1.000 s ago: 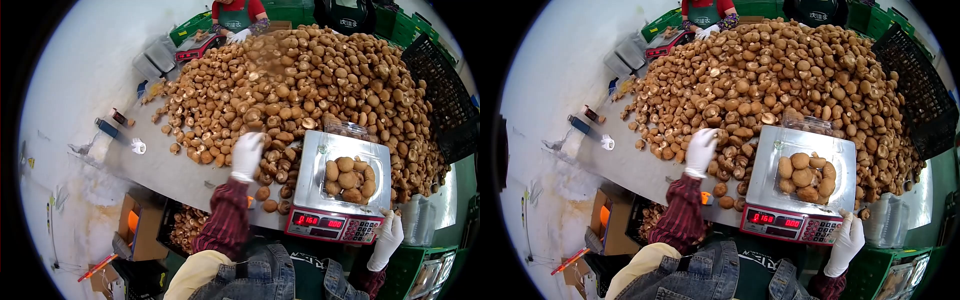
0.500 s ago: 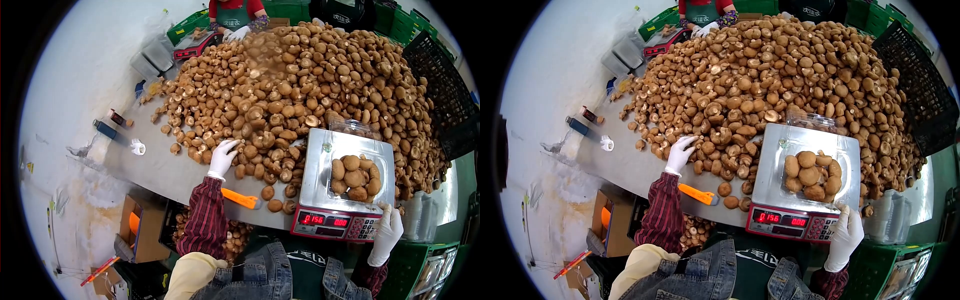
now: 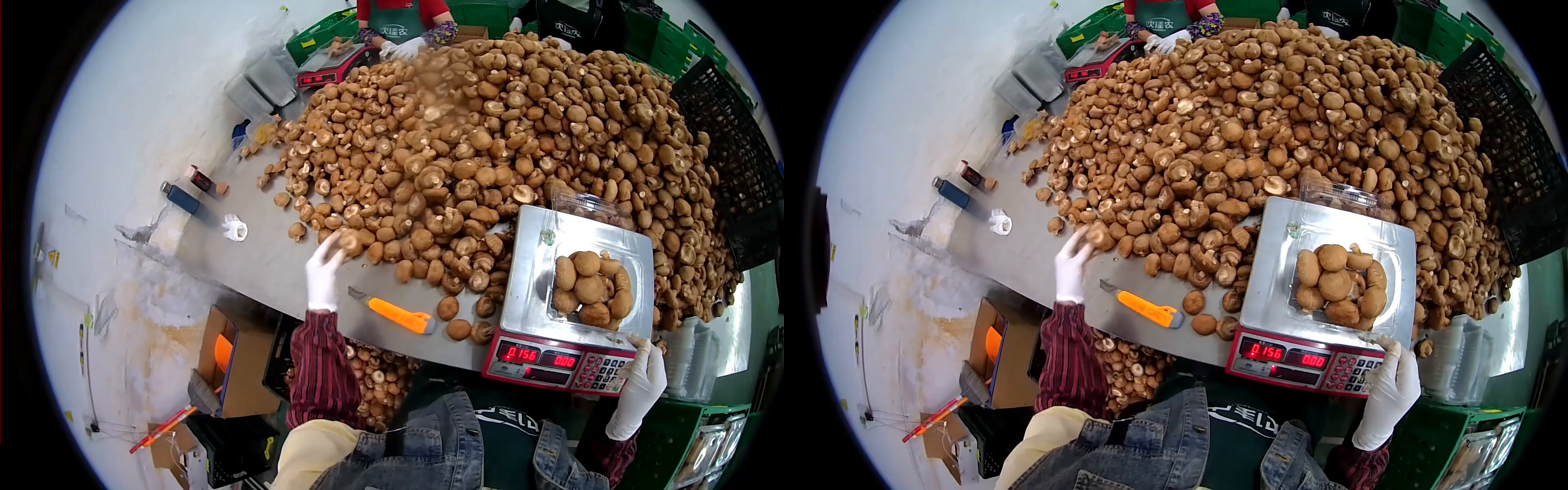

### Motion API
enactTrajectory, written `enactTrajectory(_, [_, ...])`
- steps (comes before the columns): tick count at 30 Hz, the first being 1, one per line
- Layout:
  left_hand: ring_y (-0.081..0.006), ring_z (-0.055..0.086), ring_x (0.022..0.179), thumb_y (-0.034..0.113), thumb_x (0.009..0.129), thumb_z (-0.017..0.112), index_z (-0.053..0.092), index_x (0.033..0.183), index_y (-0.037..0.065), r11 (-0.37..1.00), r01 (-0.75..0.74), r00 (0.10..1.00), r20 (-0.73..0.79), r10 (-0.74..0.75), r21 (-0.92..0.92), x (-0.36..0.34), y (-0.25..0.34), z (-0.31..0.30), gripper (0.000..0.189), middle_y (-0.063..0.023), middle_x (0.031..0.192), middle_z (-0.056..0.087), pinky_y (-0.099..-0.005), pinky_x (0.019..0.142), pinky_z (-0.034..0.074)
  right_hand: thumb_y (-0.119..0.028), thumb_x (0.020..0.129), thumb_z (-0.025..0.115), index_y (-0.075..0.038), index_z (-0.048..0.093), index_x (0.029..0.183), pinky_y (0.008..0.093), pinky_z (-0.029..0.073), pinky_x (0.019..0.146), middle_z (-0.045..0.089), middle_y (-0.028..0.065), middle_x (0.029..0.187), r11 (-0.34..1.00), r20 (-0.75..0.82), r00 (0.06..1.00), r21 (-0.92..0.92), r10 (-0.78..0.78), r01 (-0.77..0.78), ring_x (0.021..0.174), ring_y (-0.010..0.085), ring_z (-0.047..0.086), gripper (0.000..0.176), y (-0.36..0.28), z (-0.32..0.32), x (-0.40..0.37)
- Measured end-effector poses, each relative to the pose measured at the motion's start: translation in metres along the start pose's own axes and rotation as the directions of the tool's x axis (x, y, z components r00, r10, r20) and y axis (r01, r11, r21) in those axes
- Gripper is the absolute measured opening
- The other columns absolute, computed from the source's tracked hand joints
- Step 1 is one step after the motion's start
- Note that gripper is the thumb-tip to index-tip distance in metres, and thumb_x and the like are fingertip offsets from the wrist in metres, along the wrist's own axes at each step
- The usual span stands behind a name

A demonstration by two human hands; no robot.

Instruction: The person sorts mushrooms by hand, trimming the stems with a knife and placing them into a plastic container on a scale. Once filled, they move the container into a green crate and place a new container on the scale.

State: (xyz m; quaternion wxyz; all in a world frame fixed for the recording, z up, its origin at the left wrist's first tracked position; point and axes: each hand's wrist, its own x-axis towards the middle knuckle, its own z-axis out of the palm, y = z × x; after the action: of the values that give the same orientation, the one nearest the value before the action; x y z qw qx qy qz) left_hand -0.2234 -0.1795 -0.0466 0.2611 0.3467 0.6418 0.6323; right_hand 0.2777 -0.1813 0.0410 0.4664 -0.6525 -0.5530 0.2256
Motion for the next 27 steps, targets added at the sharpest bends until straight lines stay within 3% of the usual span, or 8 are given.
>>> enactTrajectory(2, [-0.0207, 0.057, 0.103, -0.002, 0.084, 0.057, 0.058, 0.119, 0.001, 0.852, -0.164, 0.96, -0.12, 0.254, 0.497, -0.008, -0.014, -0.031, 0.036, -0.0104, 0.115, 0.058, -0.0298, 0.082, 0.048, -0.013, 0.098, 0.047, 0.001, 0.065, 0.094, 0.017, 0.032, 0.049, 0.049, -0.0027, 0.063, 1.0, 0.0, 1.0, 0.01, 0.029, -0.029, 0.05, 0.0013, 0.04, 0.022, 0.006, 0.001, 0.001])
enactTrajectory(4, [-0.0308, 0.055, 0.104, -0.003, 0.081, 0.057, 0.061, 0.116, 0.004, 0.406, -0.206, 0.86, -0.034, 0.51, 0.891, -0.017, -0.026, -0.05, 0.035, -0.014, 0.115, 0.055, -0.0347, 0.087, 0.047, -0.008, 0.096, 0.051, 0.002, 0.064, 0.092, 0.0183, 0.032, 0.046, 0.05, -0.0005, 0.064, 0.998, 0.004, 0.998, 0.009, -0.067, 0.067, 0.048, 0.003, 0.042, 0.016, 0.014, 0.005, 0.002])
enactTrajectory(7, [-0.031, 0.054, 0.104, -0.001, 0.08, 0.058, 0.061, 0.114, 0.007, 0.555, -0.217, 0.956, 0.06, 0.286, 0.803, -0.026, -0.05, -0.058, 0.036, -0.0127, 0.114, 0.055, -0.0362, 0.089, 0.045, -0.007, 0.095, 0.051, 0.002, 0.063, 0.092, 0.0186, 0.033, 0.047, 0.051, 0.0009, 0.068, 0.993, 0.029, 0.993, -0.005, -0.117, 0.117, 0.049, 0.0036, 0.043, 0.016, 0.01, 0.012, 0.004])
enactTrajectory(11, [-0.0294, 0.055, 0.105, 0.003, 0.08, 0.06, 0.062, 0.114, 0.009, 0.414, -0.28, 0.915, 0.11, 0.389, 0.866, -0.024, -0.021, -0.028, 0.035, -0.0109, 0.116, 0.056, -0.0344, 0.089, 0.046, -0.007, 0.095, 0.051, 0.002, 0.063, 0.092, 0.0185, 0.033, 0.047, 0.053, 0.0017, 0.072, 0.996, 0.018, 0.996, 0.008, -0.087, 0.086, 0.05, 0.0035, 0.043, 0.016, 0.005, 0.013, 0.002])
enactTrajectory(13, [-0.0276, 0.055, 0.104, 0.006, 0.079, 0.062, 0.062, 0.113, 0.008, 0.609, -0.358, 0.918, 0.15, 0.366, 0.707, -0.019, -0.015, -0.001, 0.034, -0.0101, 0.11, 0.06, -0.0345, 0.09, 0.045, -0.007, 0.095, 0.051, 0.003, 0.063, 0.092, 0.0182, 0.033, 0.048, 0.052, 0.0016, 0.071, 0.997, 0.026, 0.996, 0.021, -0.081, 0.08, 0.051, 0.0034, 0.043, 0.016, 0.006, 0.012, 0.001])
enactTrajectory(17, [-0.0274, 0.056, 0.101, 0.007, 0.077, 0.063, 0.061, 0.115, 0.009, 0.519, -0.562, 0.826, 0.415, 0.38, 0.644, -0.005, -0.004, 0.048, 0.037, -0.0084, 0.109, 0.061, -0.035, 0.088, 0.045, -0.007, 0.095, 0.051, 0.003, 0.063, 0.093, 0.0178, 0.034, 0.049, 0.054, 0.0016, 0.071, 0.998, 0.016, 0.998, -0.008, -0.061, 0.061, 0.051, 0.0033, 0.043, 0.016, -0.001, 0.012, -0.001])
enactTrajectory(21, [-0.0237, 0.053, 0.099, 0.013, 0.072, 0.066, 0.066, 0.107, 0.015, 0.178, -0.602, 0.791, 0.553, 0.261, 0.778, 0.004, -0.013, 0.07, 0.035, -0.003, 0.105, 0.061, -0.0368, 0.083, 0.041, -0.008, 0.095, 0.052, 0.003, 0.064, 0.093, 0.0178, 0.033, 0.048, 0.054, 0.0012, 0.071, 0.996, 0.033, 0.997, -0.044, -0.073, 0.075, 0.05, 0.0031, 0.042, 0.016, -0.006, 0.009, -0.004])
enactTrajectory(27, [-0.0234, 0.055, 0.092, 0.015, 0.076, 0.063, 0.067, 0.097, 0.014, 0.196, -0.672, 0.74, 0.653, 0.16, 0.714, 0.015, -0.001, 0.051, 0.022, -0.0021, 0.092, 0.062, -0.0378, 0.078, 0.042, -0.006, 0.095, 0.052, 0.003, 0.064, 0.094, 0.0182, 0.033, 0.048, 0.054, 0.0014, 0.071, 0.997, 0.023, 0.998, -0.038, -0.065, 0.066, 0.049, 0.0033, 0.041, 0.016, -0.004, 0.006, -0.003])
